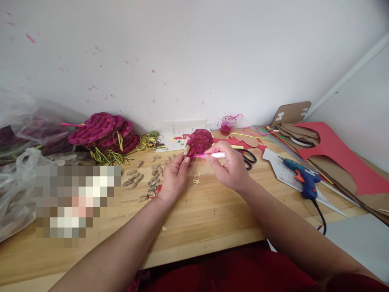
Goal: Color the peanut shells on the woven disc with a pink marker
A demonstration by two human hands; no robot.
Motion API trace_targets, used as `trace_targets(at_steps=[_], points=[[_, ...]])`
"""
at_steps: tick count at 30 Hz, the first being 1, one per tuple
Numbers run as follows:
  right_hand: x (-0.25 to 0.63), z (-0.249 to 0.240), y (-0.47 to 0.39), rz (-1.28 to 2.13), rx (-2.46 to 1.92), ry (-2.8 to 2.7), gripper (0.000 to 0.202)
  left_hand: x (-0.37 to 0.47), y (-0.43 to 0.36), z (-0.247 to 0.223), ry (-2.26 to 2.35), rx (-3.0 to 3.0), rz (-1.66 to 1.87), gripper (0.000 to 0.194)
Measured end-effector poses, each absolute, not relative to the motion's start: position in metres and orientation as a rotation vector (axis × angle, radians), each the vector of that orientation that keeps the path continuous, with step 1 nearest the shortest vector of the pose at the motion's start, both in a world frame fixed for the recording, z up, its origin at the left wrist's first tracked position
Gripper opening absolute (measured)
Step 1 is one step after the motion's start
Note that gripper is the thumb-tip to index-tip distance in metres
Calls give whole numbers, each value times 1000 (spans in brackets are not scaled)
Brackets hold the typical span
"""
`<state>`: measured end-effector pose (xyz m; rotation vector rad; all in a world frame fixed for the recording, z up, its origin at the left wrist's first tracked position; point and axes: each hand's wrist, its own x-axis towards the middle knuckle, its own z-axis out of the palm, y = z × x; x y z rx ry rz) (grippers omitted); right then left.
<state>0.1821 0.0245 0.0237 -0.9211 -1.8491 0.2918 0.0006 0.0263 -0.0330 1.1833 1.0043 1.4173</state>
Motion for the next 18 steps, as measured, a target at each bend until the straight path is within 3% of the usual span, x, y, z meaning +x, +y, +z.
trace_targets(at_steps=[18], points=[[184, 21, 27, 223, -898, -1890, 7, 2, 27, -29, 973, 1068, 1416, 38]])
